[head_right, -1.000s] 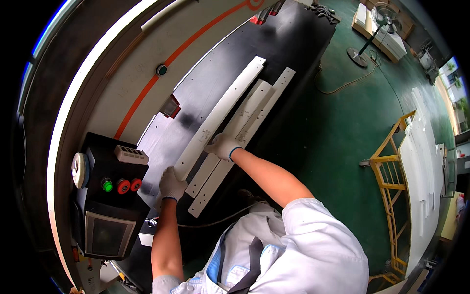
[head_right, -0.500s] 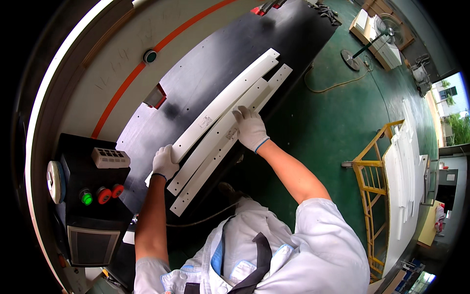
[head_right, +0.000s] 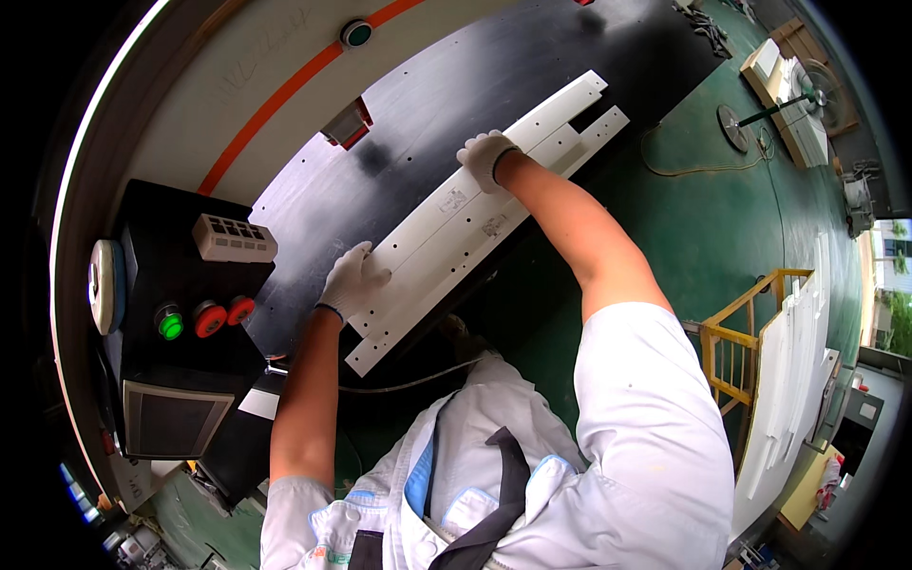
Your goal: The person picks up a white wood panel from a stack, places it on a work surface, and applies adhesive to it using a spray applicator. They then place the panel onto a machine bed, repeat the process with a second panel, and finally stack the panels back onto a larger table.
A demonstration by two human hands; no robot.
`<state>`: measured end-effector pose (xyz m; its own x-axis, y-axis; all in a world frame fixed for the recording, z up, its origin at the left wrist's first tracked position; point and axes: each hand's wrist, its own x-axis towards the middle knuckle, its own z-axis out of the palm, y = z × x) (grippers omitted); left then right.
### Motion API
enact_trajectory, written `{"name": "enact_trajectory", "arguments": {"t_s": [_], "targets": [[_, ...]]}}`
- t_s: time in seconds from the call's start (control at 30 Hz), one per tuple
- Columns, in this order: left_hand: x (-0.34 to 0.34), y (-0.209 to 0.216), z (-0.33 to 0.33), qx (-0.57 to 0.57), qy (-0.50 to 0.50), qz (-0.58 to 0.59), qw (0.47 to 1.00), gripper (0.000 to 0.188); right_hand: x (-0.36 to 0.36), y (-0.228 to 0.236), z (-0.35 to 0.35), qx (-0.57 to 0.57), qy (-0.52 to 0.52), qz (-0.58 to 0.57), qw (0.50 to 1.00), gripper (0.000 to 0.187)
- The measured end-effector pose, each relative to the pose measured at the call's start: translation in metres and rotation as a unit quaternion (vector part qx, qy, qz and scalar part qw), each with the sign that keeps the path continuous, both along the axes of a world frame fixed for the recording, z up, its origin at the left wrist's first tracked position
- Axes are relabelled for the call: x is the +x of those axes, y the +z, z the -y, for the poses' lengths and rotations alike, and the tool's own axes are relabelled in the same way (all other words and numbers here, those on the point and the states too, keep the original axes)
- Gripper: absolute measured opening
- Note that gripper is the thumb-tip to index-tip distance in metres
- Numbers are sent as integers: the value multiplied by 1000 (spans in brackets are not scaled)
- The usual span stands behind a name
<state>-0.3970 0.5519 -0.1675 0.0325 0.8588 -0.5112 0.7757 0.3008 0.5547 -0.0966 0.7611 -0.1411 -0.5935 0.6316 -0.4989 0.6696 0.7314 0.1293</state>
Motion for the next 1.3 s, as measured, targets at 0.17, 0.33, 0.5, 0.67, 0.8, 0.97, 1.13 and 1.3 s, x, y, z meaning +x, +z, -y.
{"name": "enact_trajectory", "arguments": {"t_s": [0.17,0.33,0.5,0.67,0.8,0.97,1.13,1.3], "targets": [[49,4,36,176,-97,-156,967,117,20,-5,6,-16,-11,-7,1000,42],[55,-14,44,260,-54,-135,955,108,34,-6,33,40,6,22,999,89],[53,-10,39,241,-47,-132,960,107,7,0,47,19,68,28,997,117],[56,11,49,243,-3,-140,960,99,6,-19,33,54,92,4,994,100],[62,-17,138,365,86,-139,917,85,-4,-32,36,64,113,-19,991,104],[72,5,313,299,282,-53,910,60,-11,-38,85,79,80,-94,989,117],[70,151,446,488,376,173,768,16,-113,-21,295,-147,118,-242,952,110],[179,333,593,775,129,137,604,6,-180,-4,530,-281,496,-175,802,103]]}}
